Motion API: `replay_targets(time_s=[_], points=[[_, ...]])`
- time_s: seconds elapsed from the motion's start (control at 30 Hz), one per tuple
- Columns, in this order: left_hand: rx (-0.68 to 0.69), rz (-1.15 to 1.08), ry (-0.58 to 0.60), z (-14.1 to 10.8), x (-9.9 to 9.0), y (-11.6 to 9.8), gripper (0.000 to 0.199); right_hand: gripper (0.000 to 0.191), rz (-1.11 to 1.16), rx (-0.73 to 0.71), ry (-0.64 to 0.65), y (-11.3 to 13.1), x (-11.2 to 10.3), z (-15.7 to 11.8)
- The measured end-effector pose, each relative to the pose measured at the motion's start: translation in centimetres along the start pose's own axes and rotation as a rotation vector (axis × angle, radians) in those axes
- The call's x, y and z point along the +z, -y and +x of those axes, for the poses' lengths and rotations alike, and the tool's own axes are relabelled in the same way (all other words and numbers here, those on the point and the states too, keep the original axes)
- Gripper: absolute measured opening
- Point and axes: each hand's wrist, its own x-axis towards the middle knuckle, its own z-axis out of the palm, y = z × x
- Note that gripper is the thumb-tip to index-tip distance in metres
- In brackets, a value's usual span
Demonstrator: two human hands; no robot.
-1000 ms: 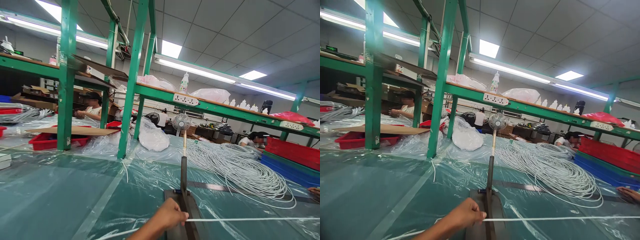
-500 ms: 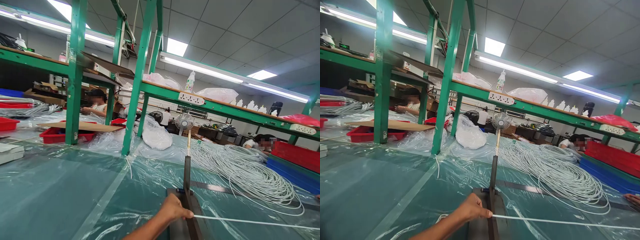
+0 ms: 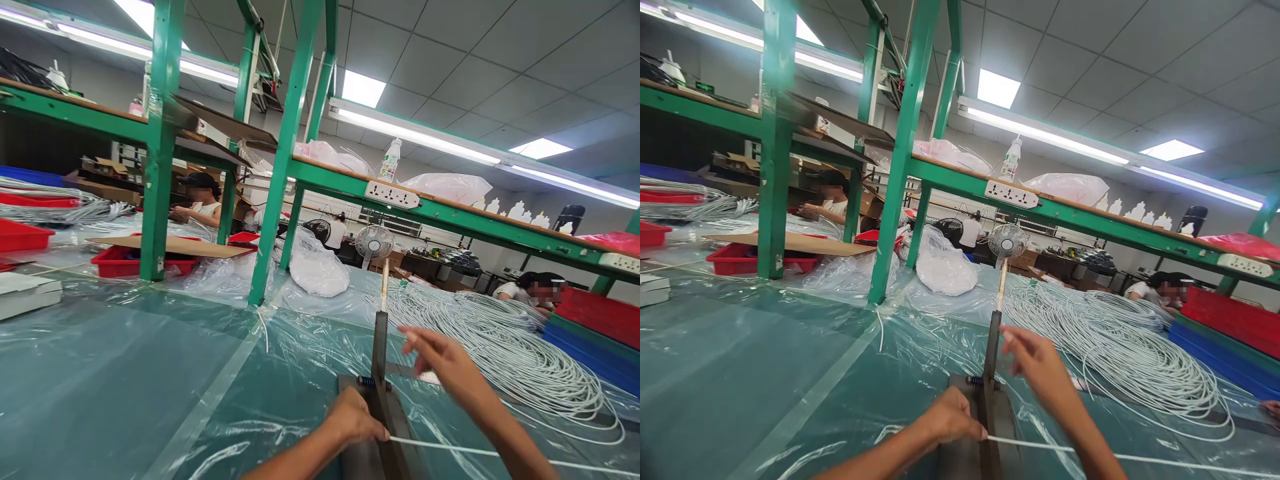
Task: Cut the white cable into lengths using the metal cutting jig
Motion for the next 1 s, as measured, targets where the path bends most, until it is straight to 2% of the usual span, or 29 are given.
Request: replay_targets(time_s=[0.07, 0.17, 0.27, 0.37, 0.53, 0.67, 0.77, 0.83, 0.9, 1.0], points=[[-0.044, 0.012, 0.014, -0.3, -0.1, -0.3, 0.028, 0.03, 0.075, 0.079, -0.177, -0.6, -1.0, 4.3], [-0.093, 0.043, 0.011, -0.6, -0.2, -0.7, 0.031, 0.022, 0.118, 0.201, -0.256, -1.9, -1.3, 9.7], [-0.103, 0.071, -0.008, -0.6, -0.1, -0.7, 0.036, 0.024, 0.162, 0.301, -0.238, -2.7, -0.6, 13.7], [-0.107, 0.095, -0.031, -0.4, 0.0, -0.6, 0.042, 0.033, 0.243, 0.344, -0.196, -2.6, 0.4, 16.5], [-0.122, 0.104, -0.057, 0.1, 0.4, -0.3, 0.045, 0.038, 0.386, 0.387, -0.081, -2.2, 1.3, 18.6], [-0.114, 0.143, -0.056, 0.0, 0.3, -0.5, 0.042, 0.039, 0.48, 0.355, -0.089, -1.6, 0.9, 17.4], [-0.115, 0.149, -0.037, -0.6, 0.1, -0.9, 0.042, 0.047, 0.563, 0.319, -0.065, -0.2, -0.9, 14.8], [-0.109, 0.15, -0.026, -1.0, -0.1, -1.3, 0.044, 0.053, 0.616, 0.305, -0.025, 1.2, -2.6, 12.3], [-0.105, 0.153, -0.007, -1.3, -0.2, -1.5, 0.044, 0.05, 0.675, 0.325, -0.004, 2.6, -4.2, 9.0], [-0.093, 0.15, -0.014, -1.3, -0.2, -1.4, 0.042, 0.022, 0.652, 0.46, -0.09, 4.0, -5.4, 2.8]])
